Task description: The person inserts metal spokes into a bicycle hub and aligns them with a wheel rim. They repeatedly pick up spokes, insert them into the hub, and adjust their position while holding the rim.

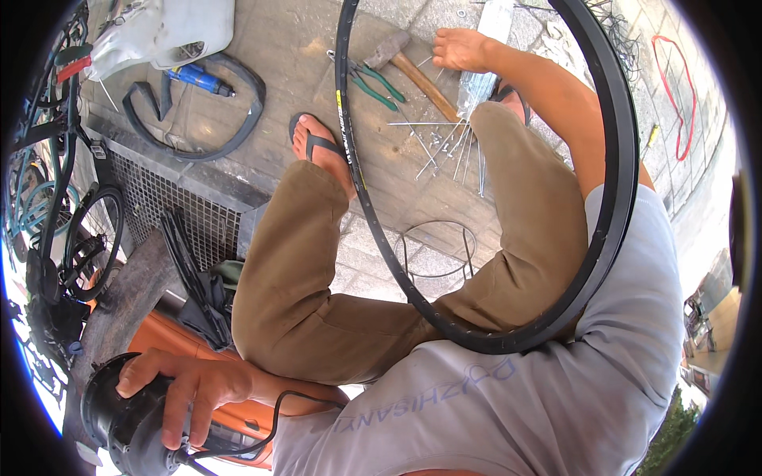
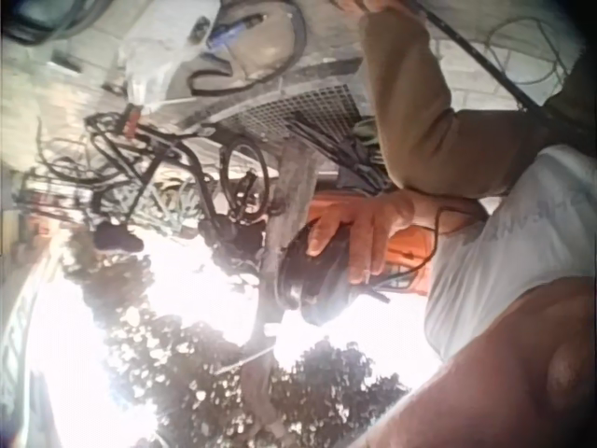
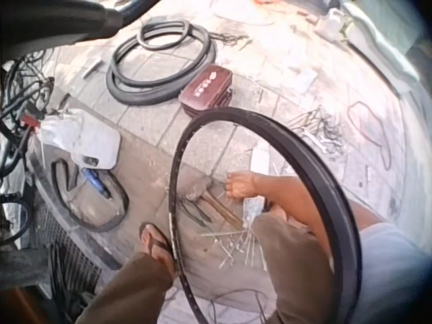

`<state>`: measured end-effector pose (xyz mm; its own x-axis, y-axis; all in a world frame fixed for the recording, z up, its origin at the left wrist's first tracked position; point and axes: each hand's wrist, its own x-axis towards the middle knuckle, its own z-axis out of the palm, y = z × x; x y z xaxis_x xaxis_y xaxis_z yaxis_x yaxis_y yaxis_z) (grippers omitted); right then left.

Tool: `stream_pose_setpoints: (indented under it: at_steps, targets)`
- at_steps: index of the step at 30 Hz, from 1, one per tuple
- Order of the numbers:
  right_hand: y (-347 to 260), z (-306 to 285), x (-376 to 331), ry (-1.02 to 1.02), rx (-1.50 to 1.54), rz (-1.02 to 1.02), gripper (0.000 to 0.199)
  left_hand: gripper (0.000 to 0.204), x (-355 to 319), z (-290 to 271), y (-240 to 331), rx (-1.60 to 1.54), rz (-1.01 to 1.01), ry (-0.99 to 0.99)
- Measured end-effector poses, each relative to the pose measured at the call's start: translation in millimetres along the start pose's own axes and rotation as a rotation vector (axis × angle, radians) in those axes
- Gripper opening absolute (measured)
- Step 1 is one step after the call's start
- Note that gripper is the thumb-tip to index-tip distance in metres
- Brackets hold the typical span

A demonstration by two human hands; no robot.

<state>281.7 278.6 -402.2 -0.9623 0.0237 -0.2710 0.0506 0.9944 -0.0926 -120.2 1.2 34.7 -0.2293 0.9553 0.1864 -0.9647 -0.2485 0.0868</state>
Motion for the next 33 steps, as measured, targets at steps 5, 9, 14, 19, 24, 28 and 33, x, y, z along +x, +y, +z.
stream_pose_setpoints:
  at_steps: [5,9,14,19,24,28,33]
  targets:
    - [65.0,-7.3,-7.3,0.216,-0.196,0.172,0.013,0.069,-3.1,4.3,-4.1,0.069,0.015,0.025]
    - [50.3,-21.2,-11.5,0.219,-0.189,0.584,0.018,0.067,6.2,-0.9,-2.1,0.041,-0.012,0.013]
    - [-66.2,-60.7,35.7,0.090,0.590,0.399,0.022,0.065,3.4,1.6,-4.7,0.074,-0.003,0.006]
    - [-145.2,-21.9,36.7,-0.369,0.386,0.169,0.018,0.065,18.0,-5.3,-6.1,0.031,-0.087,0.021]
    - [-132.7,-12.4,38.7,-0.392,0.494,0.109,0.018,0.076,3.5,-2.0,-5.7,0.007,-0.016,0.018]
    - [-134.2,-52.0,24.3,-0.079,0.781,0.047,0.018,0.078,9.7,0.1,-17.8,0.026,-0.061,0.009]
    - [-110.7,-91.5,8.6,0.202,1.165,0.432,0.024,0.084,6.1,1.1,-21.9,0.080,-0.147,0.008]
